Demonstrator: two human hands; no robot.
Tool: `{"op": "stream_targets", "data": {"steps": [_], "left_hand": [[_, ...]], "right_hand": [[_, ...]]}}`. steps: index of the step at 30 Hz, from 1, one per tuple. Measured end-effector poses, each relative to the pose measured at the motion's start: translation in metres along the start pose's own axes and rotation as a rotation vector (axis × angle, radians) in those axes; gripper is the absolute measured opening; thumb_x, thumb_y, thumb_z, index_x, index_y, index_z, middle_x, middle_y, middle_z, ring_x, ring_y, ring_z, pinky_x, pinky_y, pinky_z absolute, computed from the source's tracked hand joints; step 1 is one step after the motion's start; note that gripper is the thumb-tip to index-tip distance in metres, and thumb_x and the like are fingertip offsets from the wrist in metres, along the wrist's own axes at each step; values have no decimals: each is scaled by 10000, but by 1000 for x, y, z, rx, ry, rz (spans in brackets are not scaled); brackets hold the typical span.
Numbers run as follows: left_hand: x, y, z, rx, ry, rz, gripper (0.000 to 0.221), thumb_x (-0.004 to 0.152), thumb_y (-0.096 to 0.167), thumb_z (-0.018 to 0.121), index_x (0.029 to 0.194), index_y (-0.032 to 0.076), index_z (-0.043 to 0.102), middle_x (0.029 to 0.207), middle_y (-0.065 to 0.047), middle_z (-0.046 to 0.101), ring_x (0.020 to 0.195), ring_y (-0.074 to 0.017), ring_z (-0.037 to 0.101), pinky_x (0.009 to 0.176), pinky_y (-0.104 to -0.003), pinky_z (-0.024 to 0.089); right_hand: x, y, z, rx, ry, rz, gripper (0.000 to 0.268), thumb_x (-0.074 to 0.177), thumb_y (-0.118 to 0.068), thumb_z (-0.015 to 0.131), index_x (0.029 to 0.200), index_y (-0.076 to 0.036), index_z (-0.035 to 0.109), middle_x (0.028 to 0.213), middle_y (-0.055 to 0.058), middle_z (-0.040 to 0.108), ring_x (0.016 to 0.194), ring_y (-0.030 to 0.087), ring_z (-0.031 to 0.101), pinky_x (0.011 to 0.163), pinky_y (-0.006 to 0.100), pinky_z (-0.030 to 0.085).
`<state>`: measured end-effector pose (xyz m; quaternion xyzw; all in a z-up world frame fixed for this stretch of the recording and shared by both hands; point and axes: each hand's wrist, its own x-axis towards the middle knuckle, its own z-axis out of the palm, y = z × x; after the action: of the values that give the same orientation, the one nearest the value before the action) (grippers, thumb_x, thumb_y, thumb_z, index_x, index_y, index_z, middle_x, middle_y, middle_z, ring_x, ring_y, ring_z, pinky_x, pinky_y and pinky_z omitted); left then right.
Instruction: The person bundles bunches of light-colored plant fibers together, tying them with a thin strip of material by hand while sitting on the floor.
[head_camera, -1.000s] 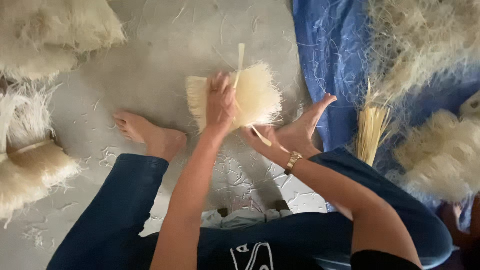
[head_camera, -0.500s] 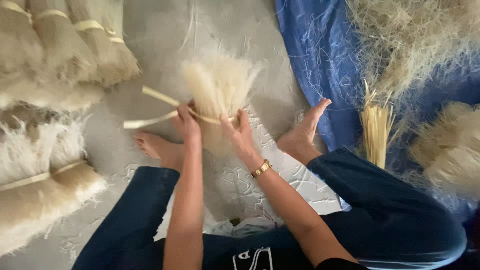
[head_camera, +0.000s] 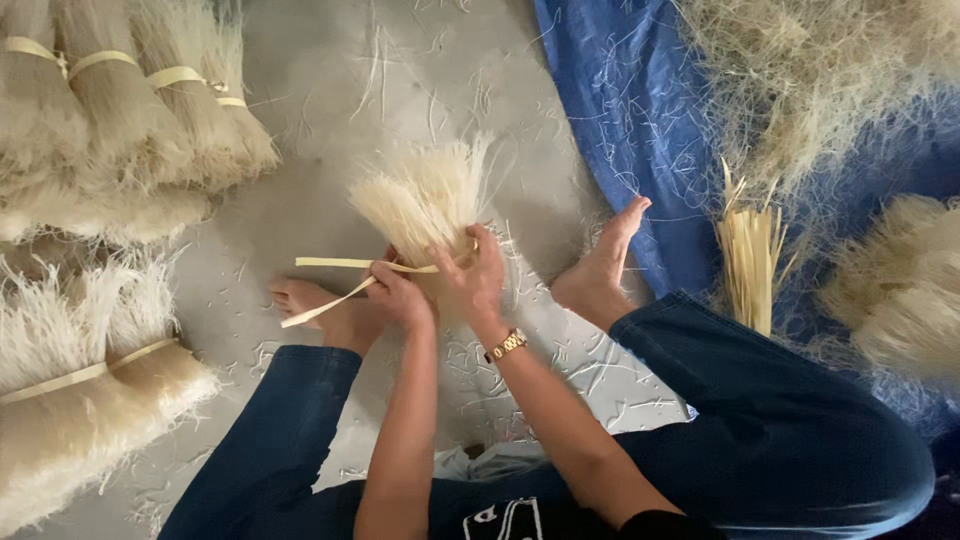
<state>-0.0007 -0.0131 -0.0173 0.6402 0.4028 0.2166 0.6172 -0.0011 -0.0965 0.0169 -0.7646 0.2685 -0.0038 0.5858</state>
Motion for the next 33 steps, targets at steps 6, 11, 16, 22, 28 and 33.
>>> {"op": "stream_targets", "data": {"steps": [6,11,16,22,28,33], "left_hand": [[0,-12,-2,2,-43,-56,343,1098,208,382,1090,-84,562,1058,-286,657,1028,-321,675,885,-470,545],[-1,-25,1,-62,21,-41,329,1093,236,398,1054,-68,521,1062,-243,667,1038,-328,665,921,-429,519],[0,-31,2,-1,7,-46,330,1095,261,413,1052,-34,555,1025,-227,677,1018,-311,679,869,-423,545],[-7,-37,-8,-75,60,-81,315,1072,246,455,972,-29,571,937,-220,696,938,-283,697,837,-406,556],[6,-33,-9,-23,54,-84,353,1071,233,427,930,-40,602,884,-230,687,889,-289,694,786,-415,569],[0,-16,-9,-131,144,-231,383,1032,252,499,1003,-100,647,958,-276,681,925,-346,691,814,-430,570]], "right_hand": [[11,26,9,38,46,-6,729,710,-346,939,1229,-61,514,1289,232,574,1162,485,599,984,552,515],[14,26,8,204,41,-58,749,703,-277,948,1165,-54,402,1447,327,407,1182,598,533,987,626,485],[21,22,-1,-112,7,-157,569,712,-431,922,1037,-99,594,1276,211,608,1279,428,548,968,484,546],[30,42,7,115,-68,-42,388,695,-309,934,870,-49,707,906,120,570,879,283,571,727,384,485],[30,33,0,421,-179,49,307,791,-202,868,979,-103,646,892,80,603,874,196,574,789,351,439],[40,35,-12,484,-275,126,708,773,-132,889,1333,-56,463,1015,172,673,970,291,665,889,425,518]]}}
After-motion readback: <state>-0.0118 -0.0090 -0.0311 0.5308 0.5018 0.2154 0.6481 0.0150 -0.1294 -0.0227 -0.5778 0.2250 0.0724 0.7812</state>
